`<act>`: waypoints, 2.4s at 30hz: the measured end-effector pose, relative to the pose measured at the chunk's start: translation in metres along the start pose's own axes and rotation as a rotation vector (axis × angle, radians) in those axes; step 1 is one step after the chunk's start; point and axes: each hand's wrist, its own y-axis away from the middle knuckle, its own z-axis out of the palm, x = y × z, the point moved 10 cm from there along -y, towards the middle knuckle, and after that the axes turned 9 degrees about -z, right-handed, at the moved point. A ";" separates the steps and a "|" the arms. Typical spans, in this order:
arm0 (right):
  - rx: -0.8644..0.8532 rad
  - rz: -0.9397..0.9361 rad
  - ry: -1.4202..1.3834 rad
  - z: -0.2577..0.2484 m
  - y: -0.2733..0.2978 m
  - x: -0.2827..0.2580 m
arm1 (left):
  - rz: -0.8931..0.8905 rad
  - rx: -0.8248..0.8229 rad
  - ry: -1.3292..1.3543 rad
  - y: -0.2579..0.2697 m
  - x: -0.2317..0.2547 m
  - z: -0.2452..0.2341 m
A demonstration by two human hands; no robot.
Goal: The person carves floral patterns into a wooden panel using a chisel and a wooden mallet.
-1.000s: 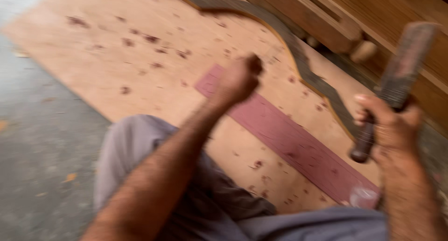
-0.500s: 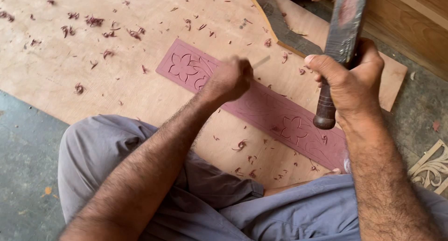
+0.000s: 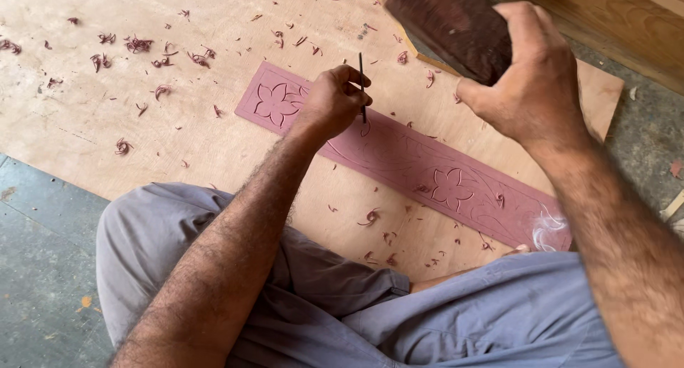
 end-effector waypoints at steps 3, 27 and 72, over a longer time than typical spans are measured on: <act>-0.083 0.020 0.104 0.020 -0.005 0.014 | 0.012 0.011 -0.059 -0.001 0.000 0.005; 0.046 -0.061 0.026 0.051 -0.001 0.008 | 0.069 0.029 -0.356 0.013 0.025 0.017; 0.006 0.289 -0.159 0.073 0.023 0.036 | 0.092 -0.114 -0.524 0.009 0.025 0.036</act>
